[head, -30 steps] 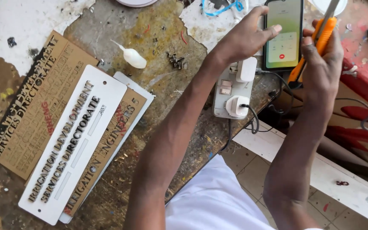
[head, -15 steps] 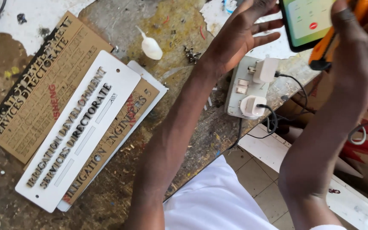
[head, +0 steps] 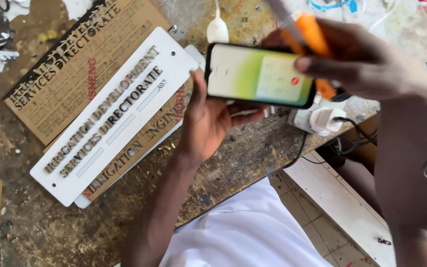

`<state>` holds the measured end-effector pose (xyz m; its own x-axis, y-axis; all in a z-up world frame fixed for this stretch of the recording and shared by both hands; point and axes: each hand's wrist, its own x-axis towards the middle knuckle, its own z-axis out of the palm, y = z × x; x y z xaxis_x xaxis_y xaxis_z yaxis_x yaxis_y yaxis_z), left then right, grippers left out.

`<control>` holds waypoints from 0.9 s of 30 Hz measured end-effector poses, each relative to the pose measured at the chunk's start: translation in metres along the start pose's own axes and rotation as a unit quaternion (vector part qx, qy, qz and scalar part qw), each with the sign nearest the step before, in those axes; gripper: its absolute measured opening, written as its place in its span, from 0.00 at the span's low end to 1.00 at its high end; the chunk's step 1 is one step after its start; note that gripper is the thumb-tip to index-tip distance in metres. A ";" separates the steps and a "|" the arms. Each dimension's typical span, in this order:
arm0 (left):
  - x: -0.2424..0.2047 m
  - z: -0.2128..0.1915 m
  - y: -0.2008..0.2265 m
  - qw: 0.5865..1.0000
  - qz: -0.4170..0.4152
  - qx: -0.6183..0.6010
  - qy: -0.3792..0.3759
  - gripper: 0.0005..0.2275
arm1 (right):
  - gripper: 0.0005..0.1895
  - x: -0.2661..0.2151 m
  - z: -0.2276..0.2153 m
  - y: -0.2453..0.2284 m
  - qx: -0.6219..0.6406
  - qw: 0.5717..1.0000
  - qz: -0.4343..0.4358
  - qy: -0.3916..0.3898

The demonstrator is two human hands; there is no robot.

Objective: Using a utility knife to remove excess material from a cut sign stencil, a process known as weeding.

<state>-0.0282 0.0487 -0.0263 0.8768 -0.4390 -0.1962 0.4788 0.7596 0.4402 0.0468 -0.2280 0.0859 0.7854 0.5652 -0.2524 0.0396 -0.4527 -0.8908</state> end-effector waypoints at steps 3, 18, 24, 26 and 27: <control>-0.039 -0.024 -0.008 0.999 0.010 -0.004 0.050 0.44 | 0.32 0.029 0.028 -0.002 -0.014 0.995 0.016 -0.094; -0.062 -0.065 -0.106 0.996 0.068 -0.023 0.052 0.26 | 0.30 -0.029 0.080 -0.031 -0.169 0.981 -0.073 0.070; -0.076 -0.049 -0.076 0.976 -0.120 0.176 0.045 0.54 | 0.25 -0.021 0.131 -0.026 -0.034 0.994 -0.068 0.082; -0.076 -0.048 -0.064 0.965 -0.177 0.191 0.040 0.55 | 0.22 -0.015 0.138 -0.019 -0.010 0.994 -0.070 0.086; -0.077 -0.048 -0.057 0.950 -0.232 0.206 0.036 0.55 | 0.20 -0.011 0.142 -0.015 0.014 0.993 -0.075 0.090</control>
<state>-0.1211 0.0625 -0.0786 0.5841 -0.6358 -0.5046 0.7690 0.2343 0.5948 -0.0502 -0.1291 0.0485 0.8701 0.4906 -0.0472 0.1489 -0.3530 -0.9237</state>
